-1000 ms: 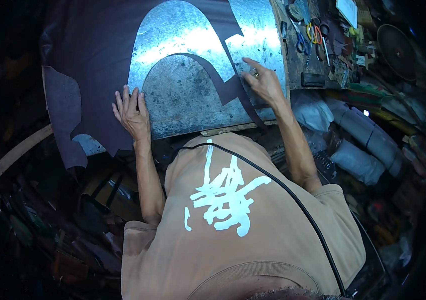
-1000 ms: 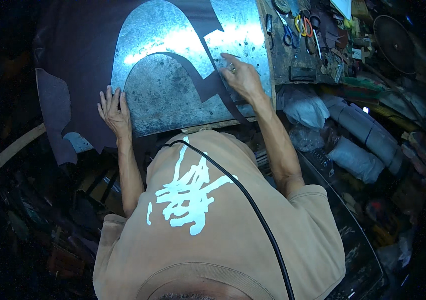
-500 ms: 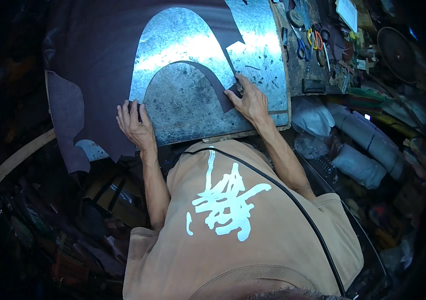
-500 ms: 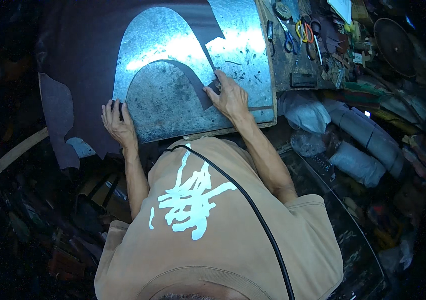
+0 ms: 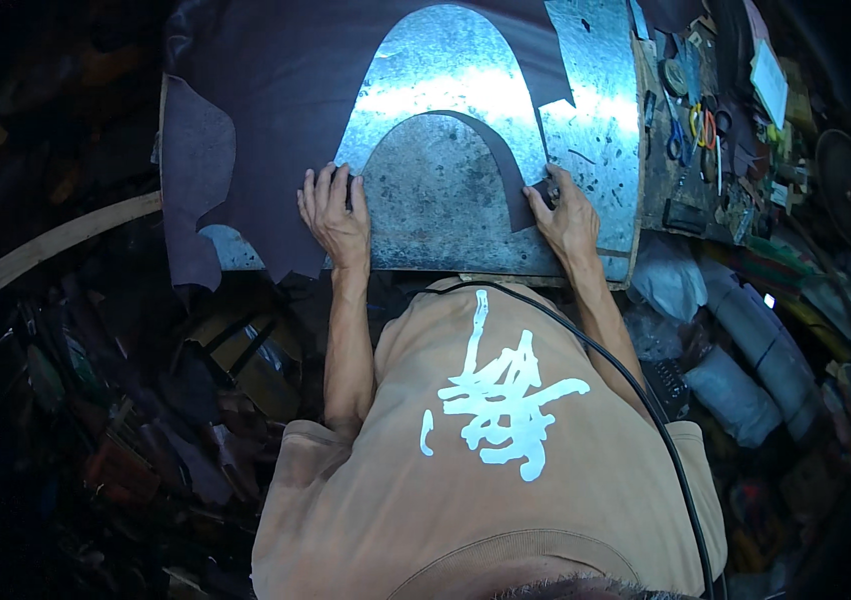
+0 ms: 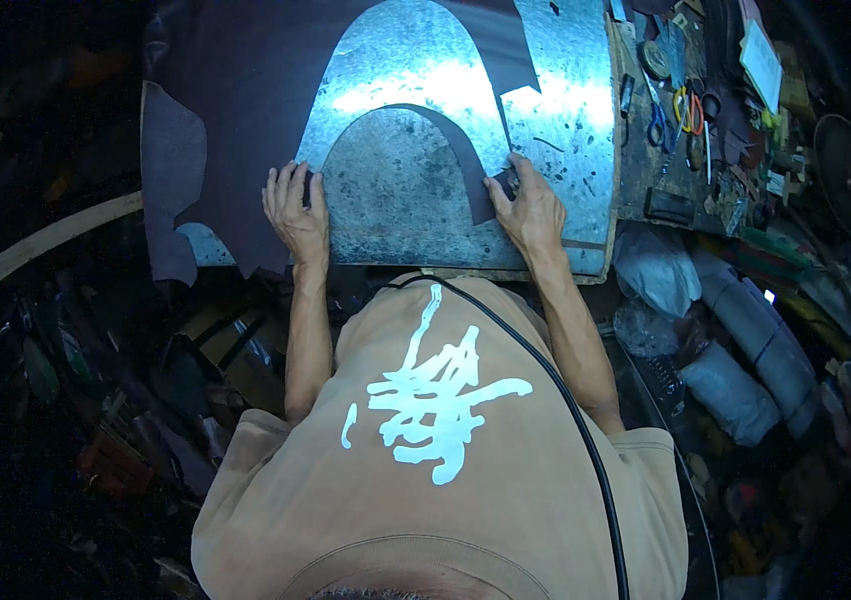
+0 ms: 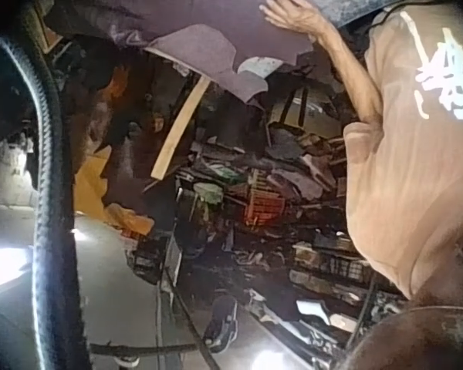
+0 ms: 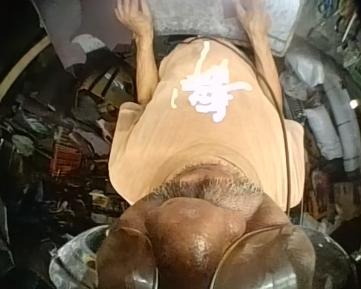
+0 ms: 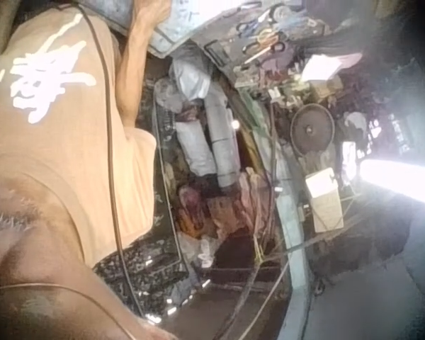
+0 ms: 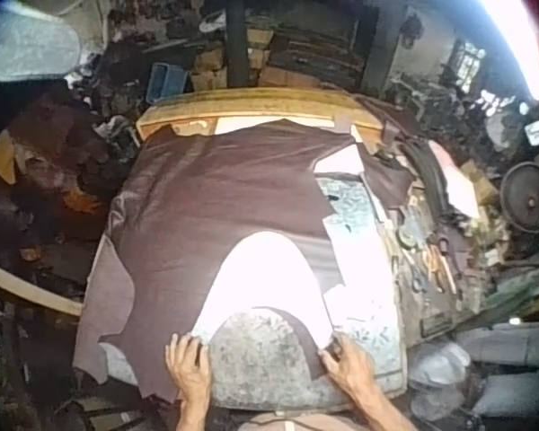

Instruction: Cutting shoe components from a large sheet of leather using metal templates and a knife.

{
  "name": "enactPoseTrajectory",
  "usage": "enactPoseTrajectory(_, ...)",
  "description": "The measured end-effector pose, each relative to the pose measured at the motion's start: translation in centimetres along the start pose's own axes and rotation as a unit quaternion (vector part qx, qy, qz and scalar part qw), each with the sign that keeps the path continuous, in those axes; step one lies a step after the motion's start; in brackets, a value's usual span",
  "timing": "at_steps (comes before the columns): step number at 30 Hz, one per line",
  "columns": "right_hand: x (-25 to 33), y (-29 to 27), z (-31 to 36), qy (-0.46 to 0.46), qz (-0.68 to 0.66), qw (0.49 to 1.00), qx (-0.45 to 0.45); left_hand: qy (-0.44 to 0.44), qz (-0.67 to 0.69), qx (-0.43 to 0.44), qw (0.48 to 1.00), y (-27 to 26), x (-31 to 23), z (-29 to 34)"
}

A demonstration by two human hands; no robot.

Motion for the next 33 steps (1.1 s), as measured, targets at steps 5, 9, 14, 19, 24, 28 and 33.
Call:
enactPoseTrajectory(5, -0.7, 0.0, 0.0, 0.006, 0.001, 1.000, -0.008, 0.017, 0.003, 0.007, 1.000, 0.4, -0.3, -0.2)
enactPoseTrajectory(9, -0.8, 0.6, -0.2, -0.003, -0.006, 1.000, -0.006, 0.030, 0.000, 0.002, 1.000, 0.2, -0.2, -0.2)
enactPoseTrajectory(14, -0.8, 0.2, -0.5, 0.041, -0.040, 0.998, 0.039, 0.036, -0.017, 0.023, 0.999, 0.8, -0.3, -0.5)
enactPoseTrajectory(19, -1.1, -0.1, -0.1, 0.024, -0.034, 0.999, 0.009, 0.044, -0.006, 0.014, 0.999, 0.2, -0.9, -0.8)
enactPoseTrajectory(24, -1.4, 0.3, 0.2, 0.024, -0.038, 0.999, 0.016, 0.021, -0.025, 0.027, 0.999, 0.5, -0.4, 0.0)
enactPoseTrajectory(28, -1.9, 0.8, -0.2, 0.022, -0.044, 0.999, 0.022, 0.023, -0.033, 0.035, 0.999, 0.8, -0.5, -0.5)
enactPoseTrajectory(33, -1.6, 0.1, -0.3, 0.034, -0.046, 0.998, 0.001, 0.036, -0.020, 0.001, 0.999, 0.7, -0.6, -0.6)
Point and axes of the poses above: each hand's wrist, its own z-axis away from the middle knuckle, its own y-axis out of the palm, x = y × z, the point moved 8 cm from there along -z, towards the middle knuckle, and after that the axes turned 5 degrees about y, right-handed, at the moved point
